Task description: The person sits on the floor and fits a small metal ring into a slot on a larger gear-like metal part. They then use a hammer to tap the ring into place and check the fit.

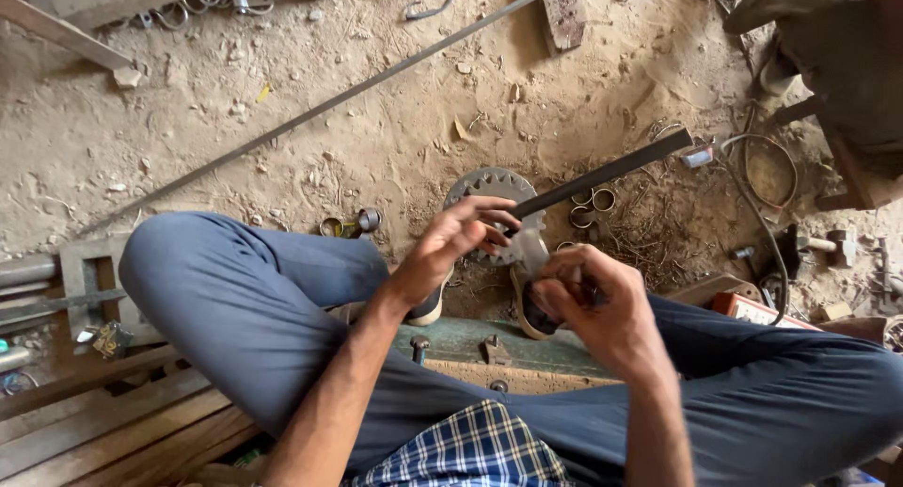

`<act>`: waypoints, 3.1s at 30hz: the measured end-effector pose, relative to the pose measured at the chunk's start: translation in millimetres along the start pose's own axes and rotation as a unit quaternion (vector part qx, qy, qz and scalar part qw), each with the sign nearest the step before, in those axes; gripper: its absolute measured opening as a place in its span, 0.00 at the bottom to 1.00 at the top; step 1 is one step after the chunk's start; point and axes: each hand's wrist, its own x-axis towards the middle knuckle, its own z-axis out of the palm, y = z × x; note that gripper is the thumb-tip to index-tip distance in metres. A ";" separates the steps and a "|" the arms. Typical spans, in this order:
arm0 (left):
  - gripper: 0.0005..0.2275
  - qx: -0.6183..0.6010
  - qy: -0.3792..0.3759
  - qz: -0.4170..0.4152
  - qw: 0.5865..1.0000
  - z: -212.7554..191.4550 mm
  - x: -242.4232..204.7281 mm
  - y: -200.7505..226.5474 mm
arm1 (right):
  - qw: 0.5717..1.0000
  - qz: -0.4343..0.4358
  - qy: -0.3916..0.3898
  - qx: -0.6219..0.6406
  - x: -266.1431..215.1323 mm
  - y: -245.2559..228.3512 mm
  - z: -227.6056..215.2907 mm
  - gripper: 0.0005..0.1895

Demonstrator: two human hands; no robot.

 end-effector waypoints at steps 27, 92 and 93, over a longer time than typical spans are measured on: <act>0.16 -0.239 0.345 0.019 0.907 -12.9 21.3 -24.4 | 0.897 -0.103 -0.427 -0.057 3.3 64.0 143.0 0.27; 0.23 0.247 0.398 -0.024 0.883 37.7 -46.2 -8.1 | 0.969 -0.144 0.193 -0.061 -25.7 51.8 46.2 0.19; 0.24 0.208 0.402 -0.058 0.890 36.9 -46.2 -7.9 | 0.969 -0.140 0.195 -0.061 -25.4 53.1 46.2 0.19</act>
